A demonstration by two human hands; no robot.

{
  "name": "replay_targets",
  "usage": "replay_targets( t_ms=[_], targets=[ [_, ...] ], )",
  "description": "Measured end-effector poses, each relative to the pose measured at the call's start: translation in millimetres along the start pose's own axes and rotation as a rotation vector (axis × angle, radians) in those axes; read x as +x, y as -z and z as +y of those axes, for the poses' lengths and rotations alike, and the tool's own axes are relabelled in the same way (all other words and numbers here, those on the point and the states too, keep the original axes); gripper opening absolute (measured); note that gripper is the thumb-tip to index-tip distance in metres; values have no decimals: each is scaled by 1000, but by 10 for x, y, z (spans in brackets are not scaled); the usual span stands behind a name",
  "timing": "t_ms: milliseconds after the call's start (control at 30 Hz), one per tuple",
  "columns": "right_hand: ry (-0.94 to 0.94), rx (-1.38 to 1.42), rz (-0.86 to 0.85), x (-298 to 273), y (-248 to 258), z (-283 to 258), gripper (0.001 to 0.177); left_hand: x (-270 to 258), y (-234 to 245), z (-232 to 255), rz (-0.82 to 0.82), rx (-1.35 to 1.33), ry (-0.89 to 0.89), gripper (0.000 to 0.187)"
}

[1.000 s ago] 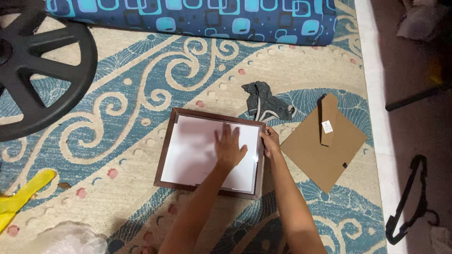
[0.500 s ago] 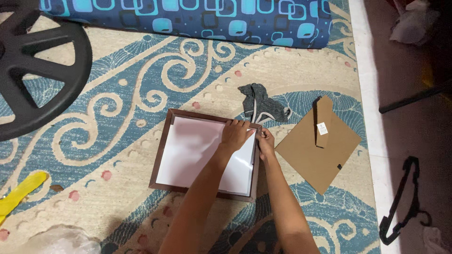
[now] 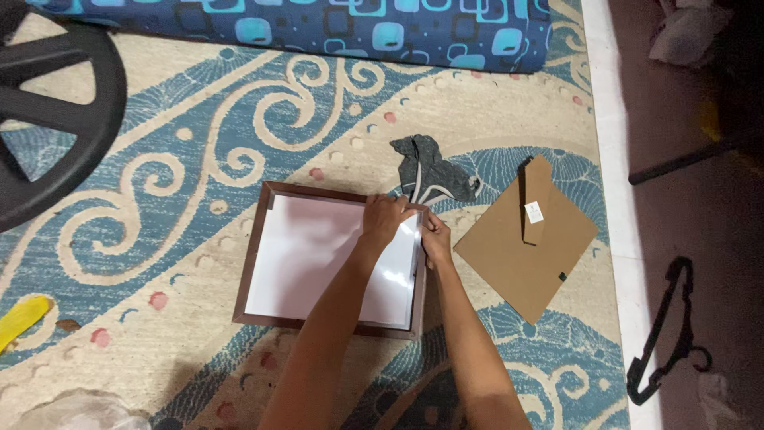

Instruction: The person assembles a picture frame on the floor by inserting a white backing sheet, placing a certificate and photo inside, and securing the cardboard back with metal clips. They then wipe the glass front with a cloth.

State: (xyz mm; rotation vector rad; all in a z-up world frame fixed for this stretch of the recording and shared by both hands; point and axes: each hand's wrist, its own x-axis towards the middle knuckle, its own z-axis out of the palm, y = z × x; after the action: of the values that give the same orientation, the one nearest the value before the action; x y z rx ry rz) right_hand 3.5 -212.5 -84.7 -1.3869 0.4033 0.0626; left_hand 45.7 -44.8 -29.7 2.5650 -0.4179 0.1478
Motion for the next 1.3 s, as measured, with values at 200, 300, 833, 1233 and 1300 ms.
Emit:
replay_targets(
  t_ms=[200, 300, 833, 1233, 1300],
  targets=[
    [-41, 16, -27, -17, -24, -32, 54, -46, -217, -96, 195, 40, -74, 38],
    [-52, -21, -44, -53, -10, -59, 41, -67, -252, -87, 369, 2, -43, 38],
    [-9, 82, 38, -260, -219, -124, 48, 31, 219, -213, 56, -150, 46, 43],
    [163, -990, -489, -492, -53, -727, 118, -98, -196, -617, 38, -61, 65, 34],
    [170, -1077, -447, -597, -176, -751, 128, -93, -249, -610, 28, -45, 93, 34]
  ],
)
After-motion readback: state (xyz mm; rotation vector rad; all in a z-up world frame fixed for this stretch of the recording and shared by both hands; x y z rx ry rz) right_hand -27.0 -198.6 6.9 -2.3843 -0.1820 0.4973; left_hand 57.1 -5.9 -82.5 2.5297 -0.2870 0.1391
